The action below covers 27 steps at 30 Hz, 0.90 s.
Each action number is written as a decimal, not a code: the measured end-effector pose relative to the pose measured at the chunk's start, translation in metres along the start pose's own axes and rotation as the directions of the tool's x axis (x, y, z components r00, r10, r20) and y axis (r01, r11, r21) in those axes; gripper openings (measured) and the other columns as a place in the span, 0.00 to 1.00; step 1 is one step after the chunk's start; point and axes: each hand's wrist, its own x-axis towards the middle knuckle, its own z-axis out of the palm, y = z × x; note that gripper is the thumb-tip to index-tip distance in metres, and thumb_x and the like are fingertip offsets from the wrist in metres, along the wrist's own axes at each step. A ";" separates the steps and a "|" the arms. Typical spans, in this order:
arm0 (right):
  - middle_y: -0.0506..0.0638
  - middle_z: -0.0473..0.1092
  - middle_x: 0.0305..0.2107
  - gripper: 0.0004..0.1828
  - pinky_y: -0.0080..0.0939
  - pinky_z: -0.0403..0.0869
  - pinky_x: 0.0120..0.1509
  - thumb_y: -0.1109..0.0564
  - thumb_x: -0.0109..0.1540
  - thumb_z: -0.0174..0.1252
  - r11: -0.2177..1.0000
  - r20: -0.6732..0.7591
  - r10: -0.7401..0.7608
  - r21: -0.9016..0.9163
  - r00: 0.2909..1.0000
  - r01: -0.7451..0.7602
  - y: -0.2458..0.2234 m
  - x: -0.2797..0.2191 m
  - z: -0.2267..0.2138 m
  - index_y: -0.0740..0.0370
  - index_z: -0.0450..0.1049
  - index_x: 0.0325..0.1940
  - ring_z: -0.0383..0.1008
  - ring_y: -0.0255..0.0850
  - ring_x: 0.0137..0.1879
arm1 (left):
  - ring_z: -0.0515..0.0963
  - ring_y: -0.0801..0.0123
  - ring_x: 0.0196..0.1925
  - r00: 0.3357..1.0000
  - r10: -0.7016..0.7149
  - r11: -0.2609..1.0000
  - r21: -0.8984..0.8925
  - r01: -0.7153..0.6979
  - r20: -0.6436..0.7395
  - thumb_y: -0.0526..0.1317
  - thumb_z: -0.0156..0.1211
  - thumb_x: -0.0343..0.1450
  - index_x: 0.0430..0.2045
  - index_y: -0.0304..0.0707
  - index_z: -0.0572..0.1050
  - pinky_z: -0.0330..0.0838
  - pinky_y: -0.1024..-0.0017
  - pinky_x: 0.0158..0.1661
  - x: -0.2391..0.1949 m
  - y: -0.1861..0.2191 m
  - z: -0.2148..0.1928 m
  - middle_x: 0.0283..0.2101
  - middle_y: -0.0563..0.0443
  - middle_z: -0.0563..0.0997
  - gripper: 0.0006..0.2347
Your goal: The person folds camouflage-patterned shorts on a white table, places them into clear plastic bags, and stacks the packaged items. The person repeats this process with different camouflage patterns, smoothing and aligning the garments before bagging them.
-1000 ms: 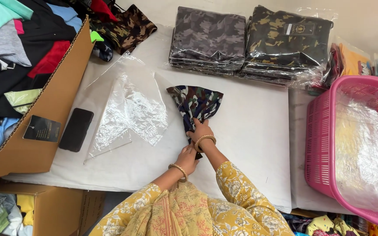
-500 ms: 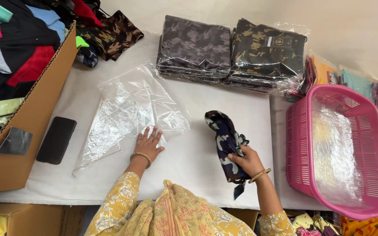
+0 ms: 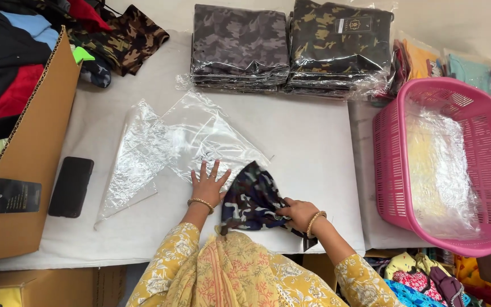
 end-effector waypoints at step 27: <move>0.50 0.69 0.52 0.26 0.50 0.73 0.53 0.53 0.55 0.68 0.945 0.134 -0.297 -0.096 0.945 0.311 -0.018 0.035 -0.062 0.41 0.77 0.58 0.74 0.49 0.50 | 0.72 0.59 0.57 0.867 0.265 0.958 0.016 -0.285 -0.421 0.28 0.52 0.65 0.64 0.52 0.66 0.67 0.63 0.53 0.009 -0.007 0.006 0.70 0.65 0.65 0.29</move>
